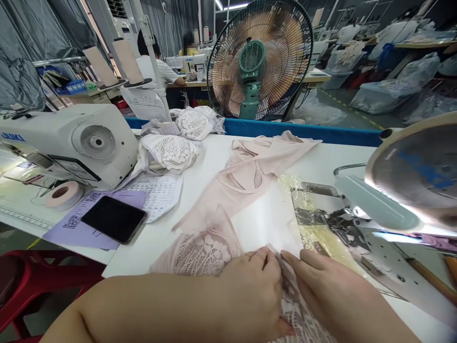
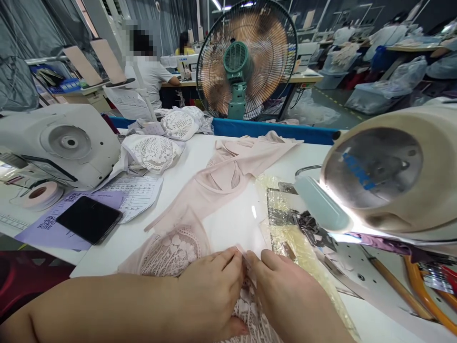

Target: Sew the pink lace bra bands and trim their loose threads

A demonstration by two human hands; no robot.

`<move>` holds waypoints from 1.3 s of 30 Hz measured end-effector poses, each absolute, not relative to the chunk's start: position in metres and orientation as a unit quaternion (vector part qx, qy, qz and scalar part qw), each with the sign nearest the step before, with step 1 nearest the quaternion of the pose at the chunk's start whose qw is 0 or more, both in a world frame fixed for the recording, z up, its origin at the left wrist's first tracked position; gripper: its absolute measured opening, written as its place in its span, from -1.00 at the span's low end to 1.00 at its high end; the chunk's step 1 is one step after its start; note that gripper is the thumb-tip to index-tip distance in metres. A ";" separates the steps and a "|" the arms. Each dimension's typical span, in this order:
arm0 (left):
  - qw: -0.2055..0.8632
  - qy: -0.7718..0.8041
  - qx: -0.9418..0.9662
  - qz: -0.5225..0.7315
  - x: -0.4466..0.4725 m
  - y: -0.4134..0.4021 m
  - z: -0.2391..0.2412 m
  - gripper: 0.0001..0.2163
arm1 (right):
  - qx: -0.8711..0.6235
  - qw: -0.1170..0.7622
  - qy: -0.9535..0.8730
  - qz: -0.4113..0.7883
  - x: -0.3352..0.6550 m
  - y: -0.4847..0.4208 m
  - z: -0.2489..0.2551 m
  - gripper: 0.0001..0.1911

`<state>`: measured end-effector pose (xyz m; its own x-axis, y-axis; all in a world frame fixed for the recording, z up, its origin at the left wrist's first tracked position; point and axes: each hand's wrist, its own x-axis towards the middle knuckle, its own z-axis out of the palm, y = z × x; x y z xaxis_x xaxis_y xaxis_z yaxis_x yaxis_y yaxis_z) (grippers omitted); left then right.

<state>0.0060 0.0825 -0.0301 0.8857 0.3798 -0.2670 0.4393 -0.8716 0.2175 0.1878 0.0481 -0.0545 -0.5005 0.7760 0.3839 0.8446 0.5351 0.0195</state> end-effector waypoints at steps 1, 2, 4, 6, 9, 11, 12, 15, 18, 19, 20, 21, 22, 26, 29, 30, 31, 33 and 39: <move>0.137 0.212 0.961 -0.111 0.006 0.083 -0.030 -0.29 | -0.473 0.166 -0.860 -0.098 0.189 0.047 -0.053 -0.63; 0.137 0.213 0.961 -0.113 0.006 0.083 -0.029 -0.30 | -0.475 0.172 -0.858 -0.098 0.190 0.047 -0.051 -0.62; 0.134 0.213 0.960 -0.121 0.006 0.083 -0.029 -0.31 | -0.476 0.198 -0.850 -0.108 0.188 0.048 -0.050 -0.60; 0.130 0.208 0.961 -0.127 0.006 0.084 -0.029 -0.33 | -0.479 0.220 -0.842 -0.117 0.185 0.051 -0.053 -0.57; 0.121 0.203 0.964 -0.120 0.007 0.084 -0.029 -0.33 | -0.490 0.225 -0.834 -0.119 0.179 0.058 -0.060 -0.52; 0.116 0.205 0.966 -0.105 0.008 0.083 -0.030 -0.32 | -0.494 0.221 -0.833 -0.119 0.176 0.062 -0.064 -0.49; 0.115 0.206 0.967 -0.100 0.007 0.083 -0.030 -0.31 | -0.493 0.221 -0.833 -0.121 0.175 0.063 -0.066 -0.49; 0.113 0.211 0.966 -0.101 0.007 0.082 -0.029 -0.31 | -0.488 0.221 -0.835 -0.129 0.175 0.063 -0.065 -0.50; 0.112 0.207 0.966 -0.108 0.006 0.082 -0.029 -0.31 | -0.475 0.199 -0.848 -0.125 0.181 0.056 -0.059 -0.55; 0.110 0.204 0.967 -0.110 0.006 0.082 -0.029 -0.30 | -0.473 0.185 -0.853 -0.121 0.184 0.053 -0.056 -0.57; 0.107 0.202 0.967 -0.110 0.006 0.082 -0.030 -0.30 | -0.472 0.174 -0.856 -0.119 0.188 0.049 -0.054 -0.59; 0.102 0.201 0.968 -0.109 0.006 0.082 -0.031 -0.30 | -0.472 0.169 -0.857 -0.121 0.191 0.045 -0.052 -0.60; 0.095 0.201 0.969 -0.107 0.006 0.081 -0.032 -0.29 | -0.474 0.173 -0.854 -0.126 0.193 0.042 -0.050 -0.61; 0.053 0.184 0.979 -0.077 0.003 0.081 -0.040 -0.30 | -0.487 0.201 -0.839 -0.135 0.195 0.039 -0.052 -0.60; 0.033 0.172 0.984 -0.044 0.001 0.082 -0.042 -0.33 | -0.501 0.222 -0.830 -0.103 0.189 0.043 -0.058 -0.58; 0.031 0.172 0.984 -0.042 0.000 0.082 -0.042 -0.34 | -0.504 0.228 -0.828 -0.095 0.186 0.045 -0.060 -0.57; 0.032 0.172 0.983 -0.046 0.000 0.082 -0.041 -0.35 | -0.507 0.231 -0.826 -0.089 0.184 0.047 -0.062 -0.57; 0.040 0.173 0.982 -0.060 0.000 0.083 -0.039 -0.36 | -0.510 0.231 -0.824 -0.085 0.182 0.050 -0.064 -0.58; 0.068 0.178 0.978 -0.087 0.002 0.083 -0.031 -0.36 | -0.510 0.212 -0.830 -0.084 0.187 0.041 -0.069 -0.67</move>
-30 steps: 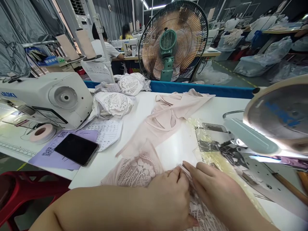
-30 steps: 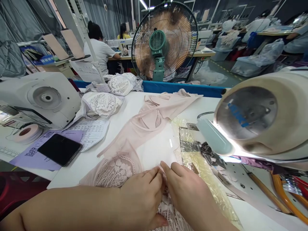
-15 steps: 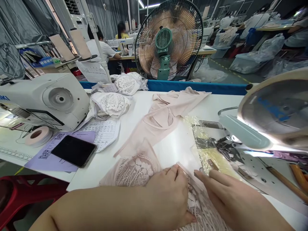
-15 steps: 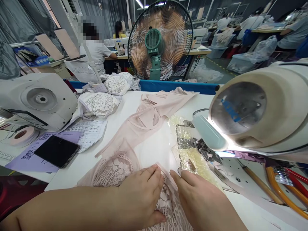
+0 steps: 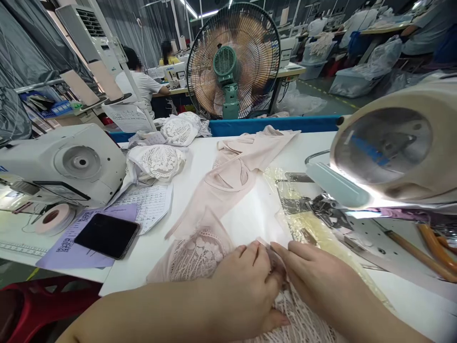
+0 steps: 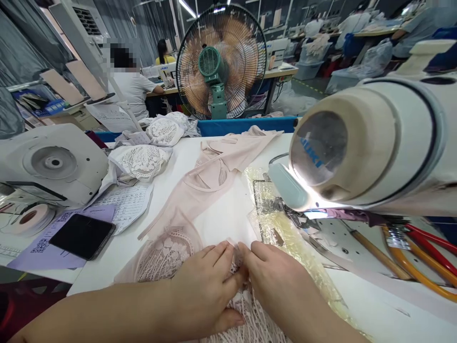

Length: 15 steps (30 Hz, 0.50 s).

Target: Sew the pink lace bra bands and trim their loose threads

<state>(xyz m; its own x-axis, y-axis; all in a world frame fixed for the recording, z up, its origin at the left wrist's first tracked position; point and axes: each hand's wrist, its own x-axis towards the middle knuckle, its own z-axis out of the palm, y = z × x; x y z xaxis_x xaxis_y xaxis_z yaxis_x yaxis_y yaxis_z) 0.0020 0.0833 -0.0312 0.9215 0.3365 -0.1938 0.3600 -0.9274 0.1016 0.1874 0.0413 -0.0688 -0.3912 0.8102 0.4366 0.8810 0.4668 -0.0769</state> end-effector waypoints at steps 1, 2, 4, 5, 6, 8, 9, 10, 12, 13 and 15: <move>0.070 0.180 0.977 -0.090 0.002 0.083 -0.030 -0.36 | -0.508 0.203 -0.833 -0.085 0.190 0.038 -0.070 -0.69; 0.072 0.183 0.976 -0.093 0.002 0.083 -0.030 -0.35 | -0.505 0.193 -0.837 -0.087 0.193 0.035 -0.070 -0.69; 0.070 0.187 0.975 -0.094 0.002 0.083 -0.031 -0.36 | -0.500 0.175 -0.843 -0.096 0.199 0.027 -0.070 -0.69; 0.066 0.186 0.976 -0.090 0.002 0.083 -0.032 -0.36 | -0.502 0.170 -0.842 -0.097 0.202 0.024 -0.068 -0.69; 0.061 0.185 0.977 -0.081 0.001 0.083 -0.034 -0.37 | -0.510 0.172 -0.837 -0.094 0.205 0.020 -0.067 -0.69; 0.048 0.180 0.981 -0.059 0.000 0.082 -0.038 -0.36 | -0.542 0.203 -0.812 -0.079 0.210 0.012 -0.064 -0.68; 0.042 0.179 0.982 -0.047 -0.001 0.082 -0.040 -0.36 | -0.562 0.230 -0.792 -0.066 0.211 0.008 -0.063 -0.70; 0.038 0.179 0.982 -0.038 -0.002 0.082 -0.041 -0.35 | -0.580 0.257 -0.772 -0.040 0.212 0.004 -0.063 -0.74; 0.036 0.184 0.982 -0.028 -0.003 0.083 -0.042 -0.35 | -0.608 0.300 -0.734 0.044 0.211 -0.003 -0.066 -0.86; 0.036 0.183 0.982 -0.029 -0.004 0.083 -0.040 -0.35 | -0.619 0.313 -0.714 0.098 0.210 -0.007 -0.069 -0.85; 0.032 0.175 0.983 -0.046 -0.005 0.084 -0.035 -0.36 | -0.631 0.323 -0.678 0.192 0.206 -0.012 -0.075 -0.74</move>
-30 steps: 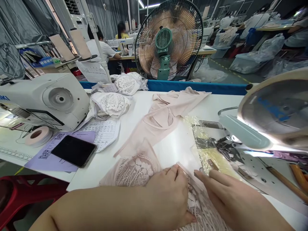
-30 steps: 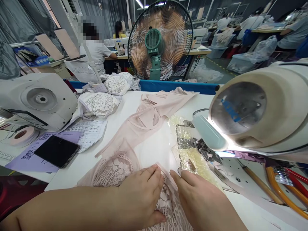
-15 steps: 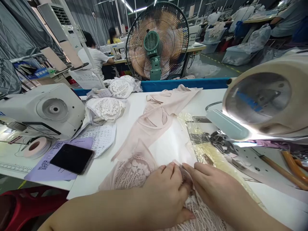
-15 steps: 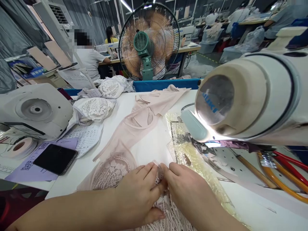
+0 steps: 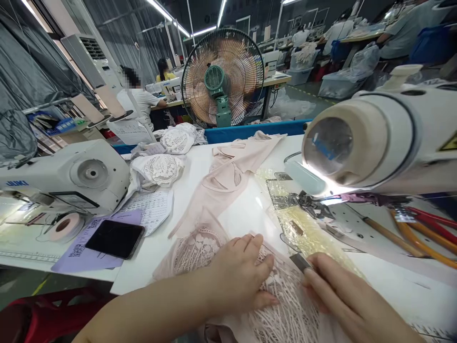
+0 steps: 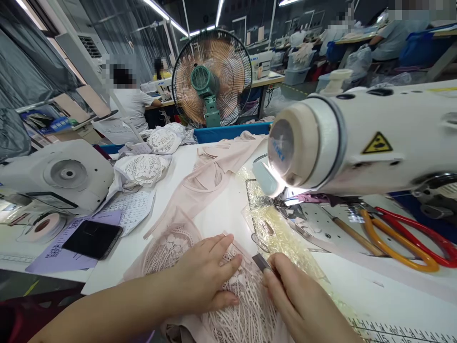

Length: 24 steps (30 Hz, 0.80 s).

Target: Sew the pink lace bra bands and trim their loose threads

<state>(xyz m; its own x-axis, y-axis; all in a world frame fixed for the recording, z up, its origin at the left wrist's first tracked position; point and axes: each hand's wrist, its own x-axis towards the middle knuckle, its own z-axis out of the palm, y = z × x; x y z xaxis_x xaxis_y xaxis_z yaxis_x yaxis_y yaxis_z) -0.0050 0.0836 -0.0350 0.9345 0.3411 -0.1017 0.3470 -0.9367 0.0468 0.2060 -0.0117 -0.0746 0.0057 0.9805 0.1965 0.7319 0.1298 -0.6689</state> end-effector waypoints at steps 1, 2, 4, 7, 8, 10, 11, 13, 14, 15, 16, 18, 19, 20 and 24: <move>0.029 0.169 0.983 -0.062 -0.005 0.083 -0.031 -0.36 | -0.635 0.327 -0.664 0.219 0.204 -0.013 -0.077 -0.71; 0.027 0.166 0.982 -0.080 -0.005 0.083 -0.026 -0.36 | -0.638 0.333 -0.656 0.228 0.201 -0.013 -0.078 -0.71; 0.027 0.171 0.979 -0.108 -0.004 0.080 -0.017 -0.36 | -0.639 0.331 -0.666 0.196 0.197 -0.010 -0.079 -0.71; 0.040 0.197 0.971 -0.126 0.000 0.072 -0.006 -0.39 | -0.631 0.313 -0.701 0.109 0.193 0.001 -0.075 -0.73; 0.047 0.211 0.967 -0.132 0.003 0.069 -0.005 -0.39 | -0.626 0.305 -0.711 0.093 0.192 0.006 -0.073 -0.73; 0.065 0.241 0.957 -0.144 0.007 0.061 -0.006 -0.35 | -0.617 0.294 -0.726 0.078 0.189 0.014 -0.071 -0.74; 0.074 0.255 0.953 -0.146 0.008 0.058 -0.008 -0.31 | -0.613 0.289 -0.732 0.069 0.187 0.018 -0.071 -0.72; 0.090 0.277 0.947 -0.131 0.009 0.051 -0.015 -0.23 | -0.605 0.280 -0.744 0.051 0.183 0.023 -0.072 -0.69; 0.095 0.286 0.946 -0.117 0.008 0.048 -0.019 -0.19 | -0.602 0.277 -0.748 0.043 0.182 0.024 -0.073 -0.67; 0.100 0.292 0.946 -0.100 0.006 0.046 -0.023 -0.17 | -0.600 0.275 -0.751 0.036 0.180 0.025 -0.074 -0.65; 0.105 0.299 0.945 -0.084 0.004 0.043 -0.028 -0.16 | -0.599 0.272 -0.753 0.030 0.179 0.026 -0.076 -0.64; 0.117 0.309 0.942 -0.058 0.000 0.041 -0.035 -0.17 | -0.599 0.264 -0.755 0.017 0.178 0.026 -0.079 -0.62; 0.123 0.312 0.941 -0.049 -0.002 0.040 -0.038 -0.17 | -0.601 0.258 -0.757 0.011 0.178 0.026 -0.080 -0.61; 0.129 0.314 0.940 -0.042 -0.003 0.040 -0.039 -0.17 | -0.602 0.250 -0.758 0.005 0.178 0.026 -0.081 -0.61; 0.151 0.316 0.936 -0.042 -0.003 0.040 -0.040 -0.17 | -0.608 0.209 -0.766 -0.013 0.176 0.028 -0.081 -0.62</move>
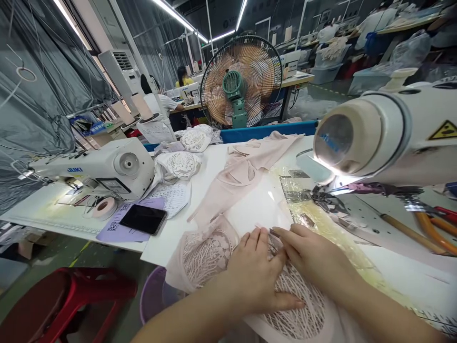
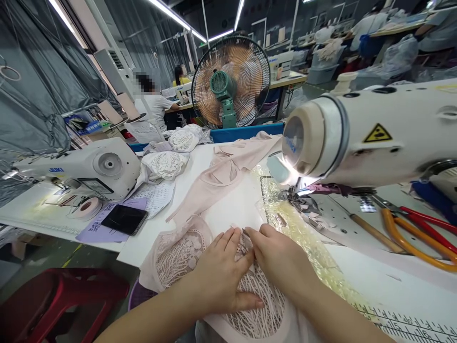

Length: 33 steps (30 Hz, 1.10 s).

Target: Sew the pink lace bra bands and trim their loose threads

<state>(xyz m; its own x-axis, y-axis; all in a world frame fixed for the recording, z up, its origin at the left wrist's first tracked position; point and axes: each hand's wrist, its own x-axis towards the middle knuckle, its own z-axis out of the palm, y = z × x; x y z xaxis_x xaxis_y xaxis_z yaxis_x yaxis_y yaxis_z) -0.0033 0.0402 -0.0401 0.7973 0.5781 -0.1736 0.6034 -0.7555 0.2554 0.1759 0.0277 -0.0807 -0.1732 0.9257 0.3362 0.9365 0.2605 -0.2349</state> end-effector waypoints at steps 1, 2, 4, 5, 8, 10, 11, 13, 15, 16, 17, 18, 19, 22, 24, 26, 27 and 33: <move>0.155 0.316 0.935 -0.044 -0.003 0.041 -0.040 -0.17 | -0.609 0.197 -0.768 -0.015 0.175 0.028 -0.080 -0.64; 0.159 0.316 0.934 -0.046 -0.002 0.041 -0.040 -0.17 | -0.609 0.184 -0.771 -0.016 0.174 0.029 -0.078 -0.66; 0.163 0.319 0.933 -0.044 -0.001 0.042 -0.039 -0.17 | -0.607 0.161 -0.778 -0.016 0.174 0.028 -0.075 -0.71; 0.164 0.322 0.931 -0.045 -0.001 0.042 -0.038 -0.16 | -0.606 0.151 -0.781 -0.014 0.175 0.027 -0.073 -0.73; 0.172 0.328 0.927 -0.054 0.001 0.041 -0.036 -0.17 | -0.603 0.128 -0.788 -0.010 0.183 0.020 -0.070 -0.75; 0.176 0.331 0.925 -0.059 0.002 0.041 -0.034 -0.18 | -0.600 0.121 -0.791 -0.011 0.191 0.014 -0.068 -0.75; 0.177 0.332 0.925 -0.059 0.002 0.041 -0.033 -0.18 | -0.599 0.119 -0.791 -0.012 0.194 0.012 -0.067 -0.75; 0.178 0.335 0.923 -0.060 0.002 0.041 -0.033 -0.19 | -0.599 0.124 -0.791 -0.014 0.198 0.009 -0.067 -0.71; 0.175 0.335 0.924 -0.055 0.002 0.041 -0.035 -0.19 | -0.601 0.133 -0.788 -0.014 0.197 0.009 -0.067 -0.66; 0.172 0.334 0.926 -0.050 0.002 0.041 -0.036 -0.19 | -0.603 0.138 -0.786 -0.014 0.195 0.011 -0.067 -0.64; 0.168 0.333 0.927 -0.044 0.002 0.041 -0.037 -0.19 | -0.605 0.141 -0.783 -0.013 0.192 0.013 -0.068 -0.63; 0.164 0.331 0.928 -0.039 0.001 0.041 -0.038 -0.18 | -0.608 0.142 -0.781 -0.011 0.189 0.016 -0.068 -0.64; 0.162 0.329 0.930 -0.036 0.001 0.042 -0.039 -0.18 | -0.610 0.142 -0.780 -0.007 0.185 0.019 -0.069 -0.65; 0.158 0.327 0.931 -0.038 0.000 0.042 -0.042 -0.17 | -0.612 0.137 -0.779 0.006 0.175 0.026 -0.069 -0.71; 0.156 0.327 0.932 -0.037 0.000 0.042 -0.043 -0.16 | -0.613 0.135 -0.778 0.014 0.172 0.028 -0.069 -0.74; 0.149 0.325 0.933 -0.029 0.000 0.042 -0.044 -0.16 | -0.614 0.134 -0.778 0.018 0.171 0.028 -0.068 -0.75; 0.145 0.323 0.935 -0.024 0.000 0.042 -0.044 -0.16 | -0.615 0.134 -0.777 0.020 0.171 0.028 -0.068 -0.75; 0.131 0.315 0.940 -0.026 0.000 0.042 -0.046 -0.18 | -0.617 0.139 -0.775 0.022 0.171 0.027 -0.067 -0.82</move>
